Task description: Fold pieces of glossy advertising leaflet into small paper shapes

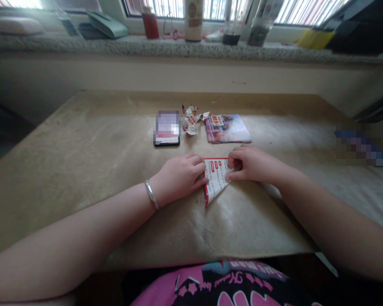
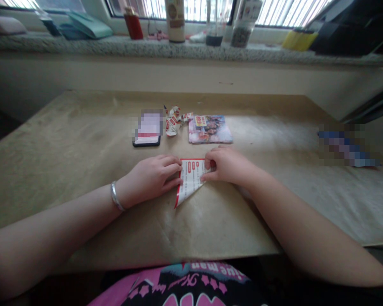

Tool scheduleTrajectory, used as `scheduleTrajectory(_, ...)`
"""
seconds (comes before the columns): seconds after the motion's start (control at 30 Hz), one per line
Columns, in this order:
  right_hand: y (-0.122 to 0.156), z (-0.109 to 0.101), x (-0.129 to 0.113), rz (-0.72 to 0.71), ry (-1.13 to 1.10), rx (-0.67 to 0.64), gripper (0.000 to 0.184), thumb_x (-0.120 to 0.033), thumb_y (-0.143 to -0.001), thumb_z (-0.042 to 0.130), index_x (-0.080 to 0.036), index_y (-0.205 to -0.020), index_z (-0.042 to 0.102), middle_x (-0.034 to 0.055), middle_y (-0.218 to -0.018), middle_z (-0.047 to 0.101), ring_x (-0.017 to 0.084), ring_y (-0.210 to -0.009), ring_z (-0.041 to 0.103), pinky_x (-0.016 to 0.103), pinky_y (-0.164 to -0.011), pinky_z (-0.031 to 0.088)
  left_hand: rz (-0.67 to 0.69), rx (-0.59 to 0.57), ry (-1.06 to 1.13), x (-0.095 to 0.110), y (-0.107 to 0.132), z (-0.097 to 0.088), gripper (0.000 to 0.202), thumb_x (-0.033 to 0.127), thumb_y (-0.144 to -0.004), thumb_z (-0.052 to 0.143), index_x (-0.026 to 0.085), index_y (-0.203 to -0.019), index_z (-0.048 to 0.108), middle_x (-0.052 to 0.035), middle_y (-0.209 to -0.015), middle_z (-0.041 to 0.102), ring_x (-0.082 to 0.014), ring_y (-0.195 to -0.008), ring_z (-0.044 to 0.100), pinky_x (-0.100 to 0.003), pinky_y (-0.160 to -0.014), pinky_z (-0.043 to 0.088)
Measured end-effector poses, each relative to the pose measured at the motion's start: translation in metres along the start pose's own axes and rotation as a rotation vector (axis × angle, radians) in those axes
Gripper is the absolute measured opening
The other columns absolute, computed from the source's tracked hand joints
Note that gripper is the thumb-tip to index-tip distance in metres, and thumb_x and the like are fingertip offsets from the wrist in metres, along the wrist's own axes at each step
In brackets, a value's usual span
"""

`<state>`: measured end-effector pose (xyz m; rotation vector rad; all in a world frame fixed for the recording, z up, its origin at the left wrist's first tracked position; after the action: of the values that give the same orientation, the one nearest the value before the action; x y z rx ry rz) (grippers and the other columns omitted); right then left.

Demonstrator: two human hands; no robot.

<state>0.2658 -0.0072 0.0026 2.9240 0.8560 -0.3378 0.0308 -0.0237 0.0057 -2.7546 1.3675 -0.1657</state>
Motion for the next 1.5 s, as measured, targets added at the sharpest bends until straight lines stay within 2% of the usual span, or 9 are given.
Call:
scheduleTrajectory(0.17,0.001,-0.004,0.006,0.072,0.005,-0.049,0.032,-0.047,-0.067,0.078,-0.021,-0.076,0.064,0.0023,-0.074,0.066,0.018,-0.070,0.055,0.029,-0.065,0.037,-0.001,-0.007,0.005,0.000,0.000,0.000,0.032,0.042,-0.091,0.056,0.014,-0.102,0.065,-0.0114,-0.110,0.064,-0.0243,-0.104,0.060,-0.036,-0.089,0.052)
scheduleTrajectory(0.37,0.003,-0.007,0.016,0.300,-0.044,-0.104,0.034,-0.051,-0.065,0.076,-0.022,-0.068,0.058,-0.0003,-0.067,0.064,0.015,-0.059,0.052,0.028,-0.053,0.034,-0.009,-0.026,0.013,-0.001,-0.001,-0.002,0.031,0.042,-0.091,0.057,0.014,-0.100,0.065,-0.0105,-0.111,0.064,-0.0239,-0.102,0.060,-0.037,-0.088,0.053)
scheduleTrajectory(0.73,0.005,-0.010,0.030,0.583,-0.003,-0.170,0.045,-0.064,-0.060,0.074,-0.023,-0.068,0.056,0.0009,-0.068,0.064,0.017,-0.061,0.055,0.030,-0.051,0.036,-0.009,-0.013,0.025,-0.002,-0.001,0.000,0.033,0.044,-0.089,0.057,0.014,-0.098,0.066,-0.0103,-0.110,0.064,-0.0239,-0.100,0.061,-0.037,-0.087,0.053)
scheduleTrajectory(1.1,0.004,-0.016,0.043,0.633,-0.020,-0.193,0.046,-0.064,-0.059,0.074,-0.023,-0.067,0.057,0.0008,-0.063,0.062,0.016,-0.057,0.052,0.029,-0.051,0.035,-0.013,-0.030,0.033,-0.002,-0.001,-0.001,0.032,0.044,-0.089,0.057,0.014,-0.099,0.066,-0.0101,-0.111,0.064,-0.0243,-0.102,0.061,-0.038,-0.088,0.053)
scheduleTrajectory(1.3,0.004,-0.017,0.053,0.661,-0.039,-0.208,0.042,-0.063,-0.067,0.069,-0.022,-0.067,0.057,0.0006,-0.063,0.061,0.015,-0.058,0.051,0.029,-0.052,0.036,-0.014,-0.024,0.035,-0.001,-0.001,-0.001,0.032,0.043,-0.090,0.058,0.014,-0.098,0.066,-0.0102,-0.111,0.065,-0.0243,-0.102,0.061,-0.037,-0.088,0.053)
scheduleTrajectory(1.5,0.005,-0.020,0.060,0.669,-0.038,-0.223,0.040,-0.060,-0.068,0.070,-0.022,-0.066,0.057,-0.0001,-0.061,0.059,0.015,-0.057,0.050,0.029,-0.052,0.035,-0.006,-0.015,0.036,-0.001,-0.001,-0.002,0.032,0.043,-0.089,0.058,0.014,-0.097,0.067,-0.0100,-0.110,0.065,-0.0239,-0.102,0.061,-0.037,-0.089,0.052)
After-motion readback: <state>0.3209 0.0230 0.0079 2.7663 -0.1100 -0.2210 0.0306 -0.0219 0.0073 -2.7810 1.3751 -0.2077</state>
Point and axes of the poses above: each hand's wrist, its own y-axis away from the middle knuckle, its own z-axis out of the palm, x = y × z, the point moved 1 cm from there along -y, towards the middle knuckle
